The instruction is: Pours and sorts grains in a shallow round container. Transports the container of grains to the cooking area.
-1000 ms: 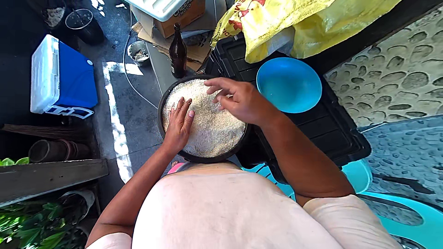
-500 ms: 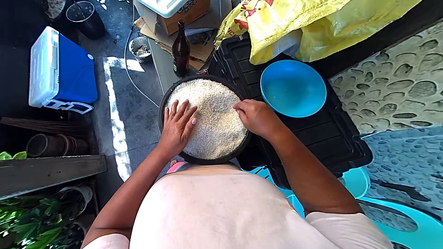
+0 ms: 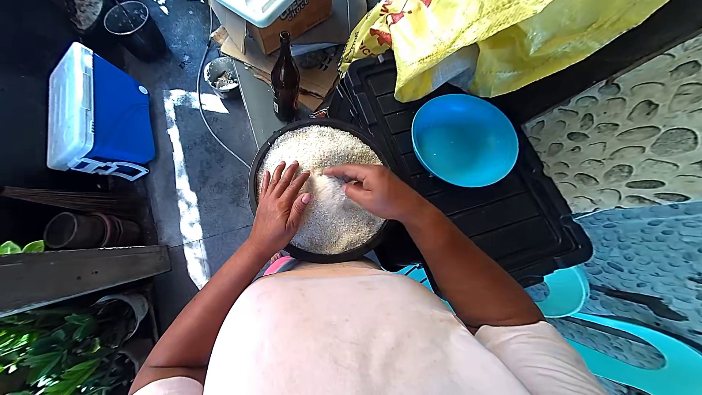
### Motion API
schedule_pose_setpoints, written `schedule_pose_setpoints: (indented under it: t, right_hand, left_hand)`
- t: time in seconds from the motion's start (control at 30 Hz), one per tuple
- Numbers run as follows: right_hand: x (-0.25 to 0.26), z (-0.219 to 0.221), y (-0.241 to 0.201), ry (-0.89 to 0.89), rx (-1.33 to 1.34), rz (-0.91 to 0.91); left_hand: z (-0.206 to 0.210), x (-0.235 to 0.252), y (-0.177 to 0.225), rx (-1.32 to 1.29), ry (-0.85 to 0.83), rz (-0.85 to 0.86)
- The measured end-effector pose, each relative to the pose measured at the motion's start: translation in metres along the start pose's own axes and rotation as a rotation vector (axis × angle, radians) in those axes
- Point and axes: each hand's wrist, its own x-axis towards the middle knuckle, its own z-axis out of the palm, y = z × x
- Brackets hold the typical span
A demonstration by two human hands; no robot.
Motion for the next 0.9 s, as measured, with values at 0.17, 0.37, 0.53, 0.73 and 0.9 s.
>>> schedule_pose_setpoints:
  t: [0.17,0.37,0.53,0.73,0.9]
  right_hand:
    - [0.009,-0.034,0.003,0.156,-0.078,-0.047]
    - [0.019,-0.027,0.044,-0.039,-0.541,0.288]
    - [0.024,-0.007,0.049,-0.147,-0.469,0.384]
    - [0.026,-0.003,0.047,-0.106,0.038,0.435]
    - [0.025,-0.010,-0.005,-0.082,0.155,0.214]
  left_hand:
    - [-0.004,-0.004,0.000,-0.113,0.093,0.012]
    - [-0.010,-0.007,0.002,-0.238,0.154,0.010]
    - [-0.008,-0.007,-0.004,-0.366,0.224,-0.003]
    - [-0.006,-0.006,-0.005,-0.408,0.265,0.017]
    - [-0.006,-0.007,-0.005,-0.363,0.228,-0.002]
